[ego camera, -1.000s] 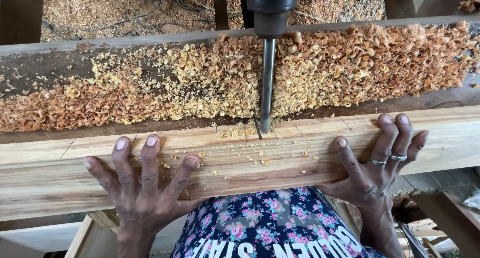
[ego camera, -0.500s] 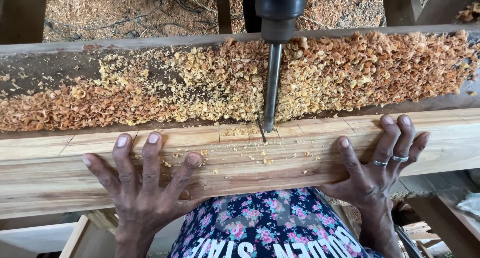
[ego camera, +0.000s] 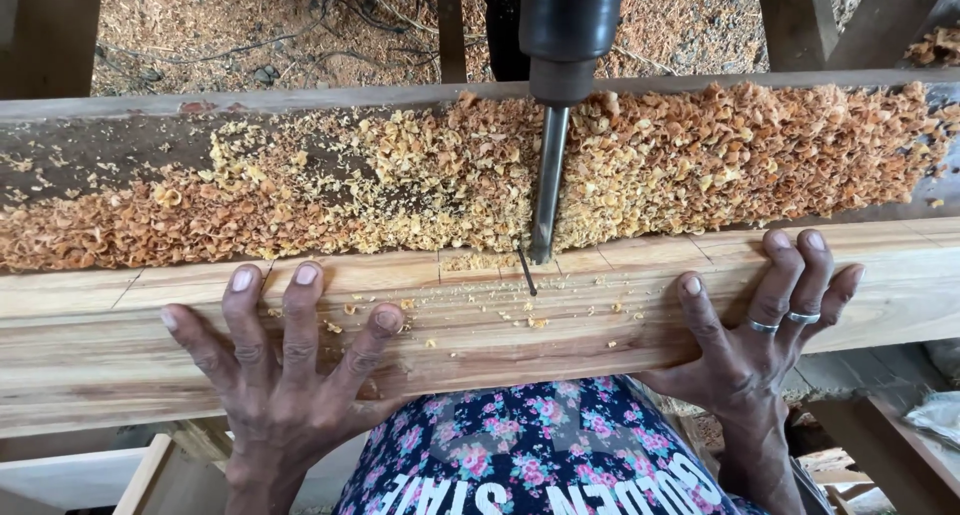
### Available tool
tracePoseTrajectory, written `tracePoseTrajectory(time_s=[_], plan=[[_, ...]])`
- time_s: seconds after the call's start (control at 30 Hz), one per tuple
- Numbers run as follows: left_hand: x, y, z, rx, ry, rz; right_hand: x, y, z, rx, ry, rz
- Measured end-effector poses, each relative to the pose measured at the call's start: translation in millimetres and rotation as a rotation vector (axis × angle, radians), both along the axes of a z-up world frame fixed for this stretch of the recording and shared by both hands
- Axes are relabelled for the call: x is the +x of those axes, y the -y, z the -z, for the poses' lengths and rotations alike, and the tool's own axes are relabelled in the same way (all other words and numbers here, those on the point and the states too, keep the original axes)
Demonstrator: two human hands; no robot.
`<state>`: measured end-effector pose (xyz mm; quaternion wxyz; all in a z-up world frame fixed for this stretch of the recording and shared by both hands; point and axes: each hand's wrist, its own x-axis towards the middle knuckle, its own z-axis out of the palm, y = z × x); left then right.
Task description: Using a drill press to carve a slot into a wooden plank
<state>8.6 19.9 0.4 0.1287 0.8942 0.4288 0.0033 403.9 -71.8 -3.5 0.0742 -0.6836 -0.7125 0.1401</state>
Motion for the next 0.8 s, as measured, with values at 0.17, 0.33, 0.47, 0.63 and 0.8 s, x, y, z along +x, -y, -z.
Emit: tracePoseTrajectory(time_s=[0.17,0.33,0.47,0.63,0.8], plan=[[2,-7,0,0.006,-0.008,0.000,-2,-15,-4,-0.005,-0.012,-0.008],[8,-12,-1,0.036,0.020,-0.011,3,-10,-1,0.006,-0.002,-0.024],[5,-9,1,0.010,0.019,-0.024,-1,-12,-4,-0.028,-0.008,0.007],[1,-2,4,0.019,0.019,-0.025,-2,-11,-9,-0.037,-0.013,0.025],[5,9,2,0.038,0.038,-0.024,8,13,-3,-0.047,-0.030,0.011]])
